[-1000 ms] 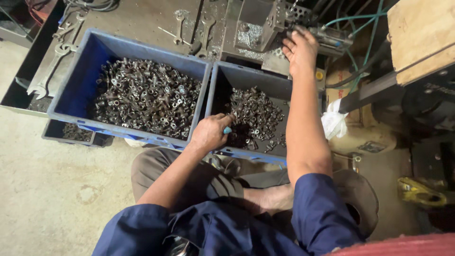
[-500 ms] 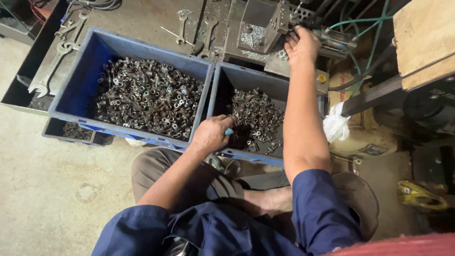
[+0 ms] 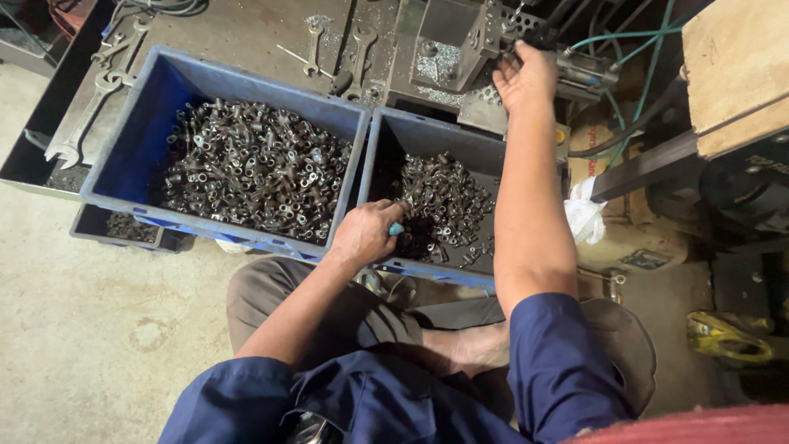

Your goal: The person sits on the floor and repeatedly picks small metal parts from a blue bin, places them into a machine, and then transfers the processed parts into a second bin. The person uses a small tool to assist with handling the parts.

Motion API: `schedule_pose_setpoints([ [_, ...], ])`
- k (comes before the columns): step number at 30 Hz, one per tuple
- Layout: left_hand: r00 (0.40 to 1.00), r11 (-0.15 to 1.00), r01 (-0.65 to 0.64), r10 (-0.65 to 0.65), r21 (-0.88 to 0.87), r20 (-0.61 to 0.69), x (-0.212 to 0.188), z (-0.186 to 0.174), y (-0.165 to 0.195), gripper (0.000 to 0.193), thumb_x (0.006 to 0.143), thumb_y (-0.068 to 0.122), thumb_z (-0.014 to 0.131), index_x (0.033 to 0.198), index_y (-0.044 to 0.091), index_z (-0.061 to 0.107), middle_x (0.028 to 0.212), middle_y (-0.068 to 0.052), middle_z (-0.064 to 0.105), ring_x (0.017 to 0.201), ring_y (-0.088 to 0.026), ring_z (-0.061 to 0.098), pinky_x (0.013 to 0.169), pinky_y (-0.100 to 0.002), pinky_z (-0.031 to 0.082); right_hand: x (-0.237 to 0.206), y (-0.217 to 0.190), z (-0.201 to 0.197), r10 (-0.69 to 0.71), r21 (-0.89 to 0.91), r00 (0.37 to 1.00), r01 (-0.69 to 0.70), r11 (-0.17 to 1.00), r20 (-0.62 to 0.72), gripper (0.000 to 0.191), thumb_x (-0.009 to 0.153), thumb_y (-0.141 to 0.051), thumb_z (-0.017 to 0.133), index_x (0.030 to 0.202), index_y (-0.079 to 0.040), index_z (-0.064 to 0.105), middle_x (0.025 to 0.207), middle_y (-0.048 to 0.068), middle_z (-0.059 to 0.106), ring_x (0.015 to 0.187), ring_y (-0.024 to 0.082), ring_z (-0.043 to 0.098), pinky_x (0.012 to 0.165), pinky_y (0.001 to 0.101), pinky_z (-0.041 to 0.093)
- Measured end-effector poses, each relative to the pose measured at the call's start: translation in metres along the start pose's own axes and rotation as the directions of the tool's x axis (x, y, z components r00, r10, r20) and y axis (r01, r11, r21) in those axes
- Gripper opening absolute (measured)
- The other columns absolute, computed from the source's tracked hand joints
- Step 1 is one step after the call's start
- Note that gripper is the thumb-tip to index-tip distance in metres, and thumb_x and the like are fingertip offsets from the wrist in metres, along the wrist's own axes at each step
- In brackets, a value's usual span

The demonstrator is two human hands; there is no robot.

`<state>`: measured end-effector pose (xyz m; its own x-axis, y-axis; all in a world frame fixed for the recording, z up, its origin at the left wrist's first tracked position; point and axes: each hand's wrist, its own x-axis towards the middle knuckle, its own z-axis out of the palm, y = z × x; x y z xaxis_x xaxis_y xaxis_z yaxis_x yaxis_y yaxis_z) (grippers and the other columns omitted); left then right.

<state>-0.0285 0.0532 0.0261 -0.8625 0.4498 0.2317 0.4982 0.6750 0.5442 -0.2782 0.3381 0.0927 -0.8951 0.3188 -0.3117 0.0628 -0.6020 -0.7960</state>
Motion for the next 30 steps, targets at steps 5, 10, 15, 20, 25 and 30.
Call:
schedule_pose_setpoints([
  [5,1.0,1.0,0.015,-0.015,-0.003,0.022,0.0,0.0,0.001,0.043,0.074,0.009,0.069,0.116,0.011,0.066,0.1,-0.012,0.07,0.094,-0.037,0.069,0.082,-0.047,0.056,0.002,0.008,-0.005,-0.074,0.032,0.995,0.071,0.997,0.074,0.016,0.084,-0.014,0.078,0.094,-0.01,0.066,0.085,0.01,0.071,0.08,0.027,0.069,0.073,0.0463,0.052],
  [10,0.999,1.0,0.027,-0.027,0.0,0.029,0.0,0.0,0.001,0.045,0.073,0.01,0.07,0.118,0.011,0.066,0.098,-0.012,0.07,0.093,-0.037,0.069,0.081,-0.048,0.056,0.005,0.0,-0.004,-0.074,-0.05,0.997,0.072,0.996,-0.034,0.012,0.083,-0.011,0.074,0.091,-0.009,0.066,0.08,0.009,0.071,0.073,0.025,0.069,0.069,0.0462,0.054],
  [15,1.0,1.0,0.001,-0.001,-0.006,0.003,0.001,0.001,-0.001,0.045,0.074,0.012,0.071,0.119,0.01,0.065,0.098,-0.012,0.069,0.092,-0.038,0.068,0.081,-0.048,0.056,0.003,0.004,-0.012,-0.186,0.009,0.982,0.186,0.982,0.025,0.012,0.084,-0.008,0.073,0.092,-0.008,0.065,0.083,0.009,0.069,0.073,0.025,0.067,0.069,0.044,0.055],
  [20,1.0,1.0,0.001,-0.001,-0.02,-0.003,0.0,0.0,-0.001,0.042,0.073,0.01,0.069,0.116,0.01,0.066,0.096,-0.011,0.07,0.092,-0.036,0.069,0.081,-0.047,0.056,-0.002,0.03,-0.013,-0.228,0.122,0.974,0.228,0.966,-0.009,0.016,0.082,-0.002,0.071,0.097,-0.006,0.067,0.085,0.01,0.069,0.072,0.024,0.066,0.072,0.0433,0.057],
  [25,0.999,1.0,-0.021,0.021,-0.015,-0.025,0.0,0.0,0.0,0.04,0.072,0.008,0.068,0.112,0.009,0.065,0.095,-0.012,0.069,0.091,-0.037,0.069,0.08,-0.047,0.056,-0.001,0.038,-0.01,-0.224,0.236,0.974,0.224,0.945,-0.029,0.016,0.085,0.0,0.069,0.101,-0.003,0.067,0.087,0.01,0.068,0.076,0.025,0.066,0.077,0.0444,0.057],
  [30,1.0,1.0,-0.002,0.002,-0.019,-0.02,0.001,0.001,-0.001,0.039,0.074,0.008,0.069,0.113,0.01,0.066,0.095,-0.012,0.069,0.091,-0.037,0.068,0.08,-0.047,0.055,0.007,0.038,-0.007,-0.246,0.207,0.969,0.235,0.95,0.029,0.017,0.088,0.0,0.068,0.104,0.002,0.067,0.089,0.014,0.07,0.079,0.026,0.068,0.078,0.044,0.057],
])
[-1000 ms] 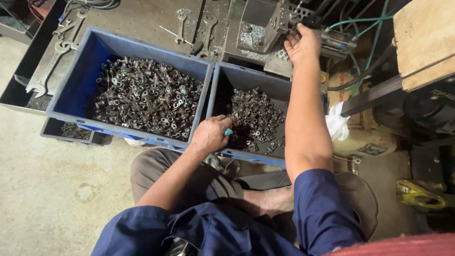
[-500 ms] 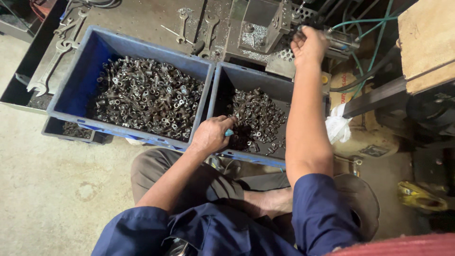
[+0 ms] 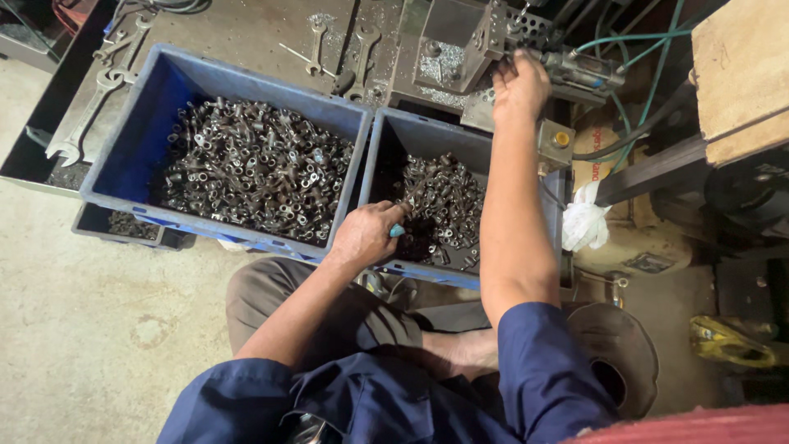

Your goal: The person sits on the floor and repeatedly picks small metal parts from a blue bin, places them into a machine, and then transfers the processed parts into a second bin. The person uses a small tool to assist with handling the parts.

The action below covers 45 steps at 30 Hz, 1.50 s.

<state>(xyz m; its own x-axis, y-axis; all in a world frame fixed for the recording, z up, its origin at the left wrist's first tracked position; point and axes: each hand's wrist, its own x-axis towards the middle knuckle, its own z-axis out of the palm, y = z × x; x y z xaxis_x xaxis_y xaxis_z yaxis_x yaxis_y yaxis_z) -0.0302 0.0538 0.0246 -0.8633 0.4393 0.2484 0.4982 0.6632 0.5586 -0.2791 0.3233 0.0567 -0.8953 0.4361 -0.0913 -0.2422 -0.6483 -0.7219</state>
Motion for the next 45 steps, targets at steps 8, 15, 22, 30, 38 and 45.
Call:
schedule_pose_setpoints([
  [8,1.0,1.0,-0.01,0.01,-0.009,-0.011,0.0,-0.002,0.001,0.041,0.071,0.008,0.069,0.112,0.01,0.067,0.095,-0.012,0.069,0.09,-0.037,0.068,0.08,-0.047,0.055,-0.037,-0.025,-0.038,-0.189,-0.493,0.954,0.284,0.823,0.233,0.032,0.091,-0.011,0.074,0.121,-0.001,0.07,0.104,0.011,0.074,0.084,0.017,0.071,0.074,0.0287,0.059],
  [15,1.0,1.0,-0.011,0.011,0.009,0.006,-0.003,0.002,-0.003,0.038,0.073,0.009,0.068,0.11,0.009,0.066,0.096,-0.012,0.069,0.092,-0.037,0.068,0.081,-0.048,0.055,-0.102,-0.078,-0.117,-0.459,-0.839,0.723,0.534,-0.101,0.515,0.02,0.094,-0.014,0.074,0.112,-0.005,0.077,0.109,0.013,0.076,0.099,0.032,0.073,0.092,0.0435,0.056],
  [22,1.0,1.0,-0.01,0.01,0.029,-0.003,-0.005,0.002,0.003,0.042,0.074,0.011,0.068,0.116,0.01,0.066,0.097,-0.013,0.069,0.092,-0.038,0.068,0.081,-0.049,0.055,-0.108,-0.083,-0.131,-0.423,-0.795,0.681,0.569,-0.209,0.598,0.032,0.093,-0.015,0.077,0.122,-0.003,0.072,0.115,0.019,0.072,0.108,0.039,0.066,0.096,0.05,0.049],
  [30,0.994,0.995,-0.074,0.069,-0.062,-0.085,-0.015,0.001,-0.005,0.045,0.072,0.01,0.07,0.117,0.008,0.067,0.102,-0.015,0.071,0.094,-0.039,0.068,0.082,-0.049,0.055,-0.167,-0.076,-0.143,-0.351,-0.739,0.66,0.651,-0.173,0.664,0.056,0.097,-0.014,0.075,0.149,0.0,0.059,0.14,0.024,0.062,0.128,0.044,0.057,0.11,0.0529,0.043],
  [38,0.916,0.999,0.042,-0.051,-0.031,-0.397,0.0,-0.053,-0.07,0.032,0.08,0.001,0.063,0.11,0.008,0.073,0.1,-0.017,0.073,0.09,-0.04,0.07,0.082,-0.047,0.057,-0.285,-0.035,-0.211,-0.315,-0.896,0.841,0.433,-0.094,0.44,0.048,0.093,-0.016,0.078,0.137,-0.003,0.065,0.122,0.02,0.068,0.113,0.039,0.064,0.099,0.048,0.051],
  [45,0.972,0.882,0.225,-0.173,0.415,-0.159,0.014,-0.076,-0.136,0.023,0.079,0.013,0.067,0.101,0.009,0.074,0.104,-0.02,0.071,0.091,-0.041,0.07,0.082,-0.051,0.056,-0.28,-0.025,-0.208,-0.384,-0.848,0.757,0.486,-0.211,0.529,0.037,0.093,-0.014,0.077,0.126,-0.001,0.069,0.12,0.018,0.07,0.11,0.039,0.066,0.097,0.0467,0.053],
])
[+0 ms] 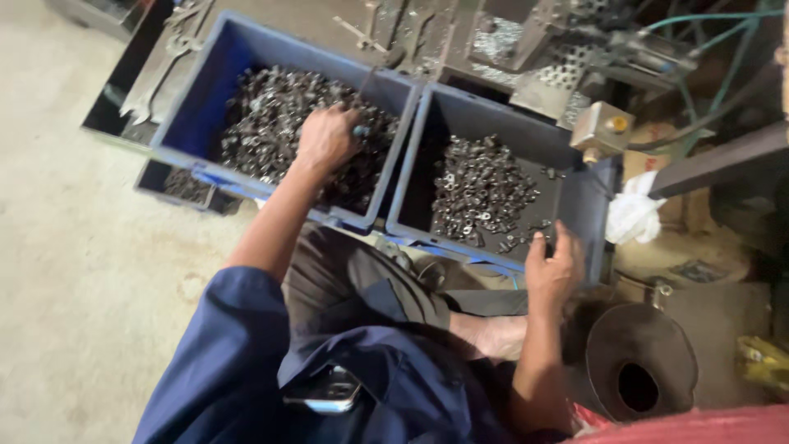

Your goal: The person sits on the floor and repeatedly picks small metal parts from a blue bin, places them into a machine, and then transfers the processed parts into a second bin. The person uses a small tool to assist with handling the parts.

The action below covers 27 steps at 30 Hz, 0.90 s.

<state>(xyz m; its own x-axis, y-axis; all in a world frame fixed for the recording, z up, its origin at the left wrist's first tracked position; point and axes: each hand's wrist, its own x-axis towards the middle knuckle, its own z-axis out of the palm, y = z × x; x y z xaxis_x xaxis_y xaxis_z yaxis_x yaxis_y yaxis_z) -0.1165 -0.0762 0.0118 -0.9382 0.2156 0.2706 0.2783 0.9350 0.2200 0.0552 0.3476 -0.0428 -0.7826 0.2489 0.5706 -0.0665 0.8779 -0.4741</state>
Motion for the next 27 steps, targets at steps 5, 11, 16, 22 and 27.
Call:
schedule_pose_setpoints([
  [5,0.999,0.998,-0.032,0.031,-0.057,-0.021,-0.008,0.018,-0.007,0.026,0.076,0.009,0.066,0.101,0.007,0.073,0.11,-0.022,0.071,0.087,-0.043,0.07,0.077,-0.052,0.057,0.001,-0.004,-0.003,-0.016,-0.025,1.0,0.016,1.0,-0.003,0.033,0.093,-0.015,0.075,0.122,-0.001,0.07,0.117,0.018,0.071,0.108,0.039,0.067,0.095,0.0471,0.053],
  [11,0.999,0.998,-0.04,0.038,-0.058,-0.03,-0.01,0.022,-0.005,0.028,0.08,0.012,0.068,0.106,0.006,0.072,0.11,-0.023,0.071,0.086,-0.044,0.07,0.077,-0.052,0.057,0.001,-0.008,-0.006,-0.013,-0.029,1.0,0.013,1.0,-0.003,0.031,0.094,-0.016,0.073,0.121,-0.002,0.07,0.116,0.017,0.071,0.107,0.038,0.067,0.094,0.0473,0.053],
  [16,0.999,0.997,-0.049,0.048,-0.063,-0.006,-0.015,0.022,-0.004,0.031,0.081,0.014,0.069,0.111,0.005,0.071,0.106,-0.023,0.071,0.086,-0.044,0.07,0.077,-0.052,0.056,-0.001,-0.011,-0.009,-0.018,-0.046,1.0,0.017,0.999,-0.014,0.03,0.093,-0.016,0.075,0.12,-0.003,0.071,0.113,0.017,0.072,0.104,0.038,0.067,0.091,0.0477,0.053],
  [22,0.998,0.998,-0.047,0.045,-0.033,-0.035,-0.019,0.015,0.0,0.022,0.083,0.013,0.068,0.104,0.008,0.073,0.108,-0.02,0.072,0.089,-0.043,0.07,0.08,-0.051,0.056,-0.006,-0.007,-0.013,-0.015,-0.012,1.0,0.015,1.0,-0.019,0.029,0.091,-0.012,0.075,0.118,-0.003,0.071,0.109,0.017,0.072,0.1,0.038,0.068,0.086,0.0473,0.054],
  [27,0.982,0.955,0.025,-0.08,-0.297,-0.173,-0.032,-0.012,0.016,0.019,0.089,0.018,0.07,0.103,0.008,0.077,0.104,-0.019,0.073,0.092,-0.042,0.069,0.081,-0.049,0.054,-0.003,-0.012,-0.023,0.323,0.394,0.941,-0.335,0.856,0.097,0.032,0.093,-0.009,0.073,0.124,-0.004,0.069,0.113,0.011,0.075,0.099,0.02,0.073,0.087,0.0337,0.057],
])
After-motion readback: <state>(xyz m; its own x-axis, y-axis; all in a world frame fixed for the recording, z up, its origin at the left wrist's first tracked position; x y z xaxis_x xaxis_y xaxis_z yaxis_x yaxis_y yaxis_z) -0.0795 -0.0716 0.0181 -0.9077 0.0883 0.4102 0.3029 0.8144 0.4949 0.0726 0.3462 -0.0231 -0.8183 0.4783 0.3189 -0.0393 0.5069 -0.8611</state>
